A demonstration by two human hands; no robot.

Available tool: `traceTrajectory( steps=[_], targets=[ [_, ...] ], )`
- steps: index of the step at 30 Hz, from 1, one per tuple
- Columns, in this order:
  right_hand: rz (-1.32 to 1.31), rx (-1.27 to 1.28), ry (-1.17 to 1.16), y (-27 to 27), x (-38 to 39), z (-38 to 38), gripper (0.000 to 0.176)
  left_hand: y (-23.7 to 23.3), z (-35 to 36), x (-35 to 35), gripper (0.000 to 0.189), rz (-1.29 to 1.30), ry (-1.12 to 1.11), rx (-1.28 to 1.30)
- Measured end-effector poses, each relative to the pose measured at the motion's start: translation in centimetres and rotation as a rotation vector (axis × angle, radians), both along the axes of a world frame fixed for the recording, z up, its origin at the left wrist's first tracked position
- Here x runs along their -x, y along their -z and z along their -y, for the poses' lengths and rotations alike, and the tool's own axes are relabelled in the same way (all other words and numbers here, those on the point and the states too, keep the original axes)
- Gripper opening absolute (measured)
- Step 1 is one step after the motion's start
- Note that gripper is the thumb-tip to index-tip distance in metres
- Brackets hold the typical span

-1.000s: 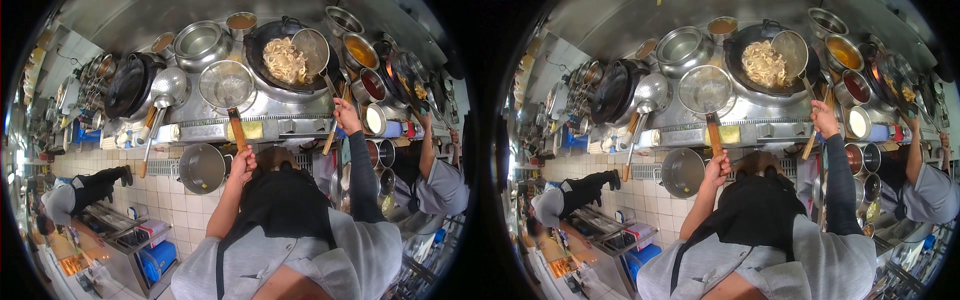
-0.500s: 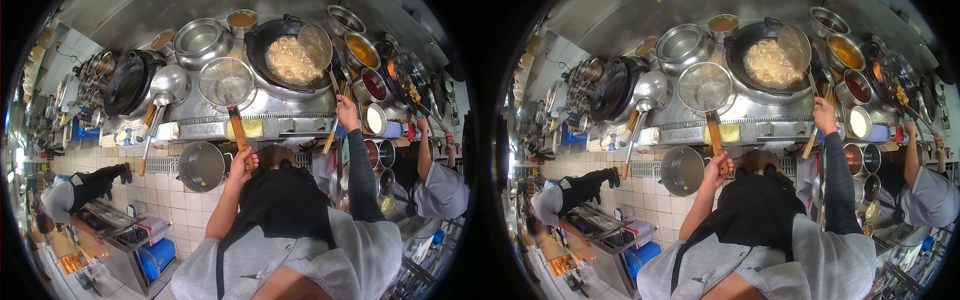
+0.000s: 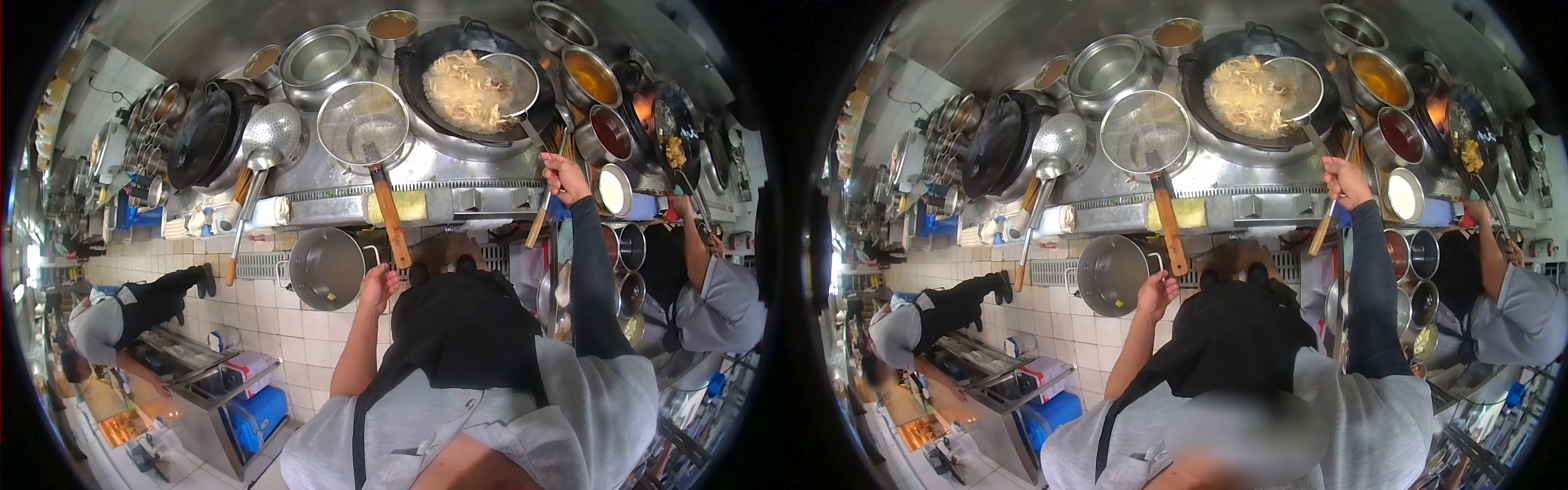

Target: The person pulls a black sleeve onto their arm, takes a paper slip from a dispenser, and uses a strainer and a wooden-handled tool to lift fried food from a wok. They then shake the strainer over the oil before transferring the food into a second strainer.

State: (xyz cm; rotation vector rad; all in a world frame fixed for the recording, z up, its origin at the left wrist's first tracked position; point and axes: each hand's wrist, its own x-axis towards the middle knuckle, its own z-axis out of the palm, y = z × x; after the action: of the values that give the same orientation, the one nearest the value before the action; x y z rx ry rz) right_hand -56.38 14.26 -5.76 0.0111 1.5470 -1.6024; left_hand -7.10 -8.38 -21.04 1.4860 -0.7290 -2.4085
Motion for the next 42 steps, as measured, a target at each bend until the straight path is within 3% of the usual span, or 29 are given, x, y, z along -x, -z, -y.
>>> traceTrajectory(
  steps=[3,6,10,13,15,19,20,21,22,25,28,30,31,32,33,35,38,40,42],
  targets=[
    [-0.054,-0.108,-0.021,-1.7,-0.3,-0.3,0.025,0.9,-0.2,-1.1,0.022,0.128,0.028,0.051],
    [-0.055,-0.134,0.129,-3.4,-1.3,-1.2,0.025,2.3,-0.7,-2.9,0.021,0.224,0.065,0.086],
    [-0.431,-0.196,0.440,0.6,-0.7,-5.7,0.023,4.0,-2.1,-5.6,0.019,0.350,0.120,0.096],
    [-0.548,-0.208,0.544,2.1,-4.1,-8.4,0.026,5.1,-3.4,-7.7,0.019,0.440,0.178,0.113],
    [-0.704,-0.260,0.426,2.6,-8.6,-9.0,0.032,6.4,-3.8,-9.1,0.022,0.465,0.191,0.115],
    [-0.637,-0.169,-0.028,4.2,-18.0,-7.8,0.027,13.6,-4.1,-13.3,0.033,0.432,0.223,0.308],
    [-0.574,-0.232,-0.217,4.8,-19.5,-7.9,0.027,10.2,-4.5,-10.7,0.041,0.658,0.244,0.399],
    [-0.516,-0.286,-0.409,5.3,-20.6,-7.9,0.027,12.4,-3.8,-11.3,0.049,0.747,0.281,0.477],
    [-0.487,-0.322,-0.541,4.6,-21.7,-7.2,0.025,9.7,-3.4,-9.7,0.051,0.774,0.207,0.454],
    [-0.780,-0.211,-0.850,9.6,-21.6,-9.5,0.021,14.2,-1.3,-11.0,0.060,1.029,0.274,0.767],
    [-0.698,-0.360,-0.860,8.2,-20.9,-10.7,0.019,9.4,-0.8,-8.1,0.060,1.068,0.313,0.966],
    [-0.737,-0.437,-0.817,7.6,-20.6,-11.6,0.019,7.9,0.1,-7.3,0.056,0.982,0.357,0.964],
    [-0.778,-0.459,-0.827,7.3,-20.6,-11.7,0.019,7.7,0.6,-6.7,0.054,0.924,0.387,0.973],
    [-0.821,-0.489,-0.823,6.7,-20.8,-11.8,0.019,9.9,0.8,-7.2,0.039,0.918,0.393,1.138],
    [-0.866,-0.525,-0.811,6.1,-20.9,-11.9,0.019,11.0,1.6,-7.2,0.033,0.945,0.470,1.144],
    [-0.935,-0.515,-0.792,5.9,-21.6,-11.9,0.019,10.6,2.3,-7.0,0.021,0.931,0.554,1.196],
    [-0.901,-0.462,-0.769,5.1,-24.5,-8.0,0.021,9.9,3.2,-7.8,0.023,0.805,0.611,1.328],
    [-0.797,-0.408,-0.794,3.4,-27.2,-4.0,0.022,5.8,2.9,-8.2,0.022,0.733,0.591,1.386],
    [-0.791,-0.198,-0.808,3.4,-30.2,-0.3,0.022,0.8,2.1,-10.3,0.020,0.655,0.539,1.421]
  ],
)
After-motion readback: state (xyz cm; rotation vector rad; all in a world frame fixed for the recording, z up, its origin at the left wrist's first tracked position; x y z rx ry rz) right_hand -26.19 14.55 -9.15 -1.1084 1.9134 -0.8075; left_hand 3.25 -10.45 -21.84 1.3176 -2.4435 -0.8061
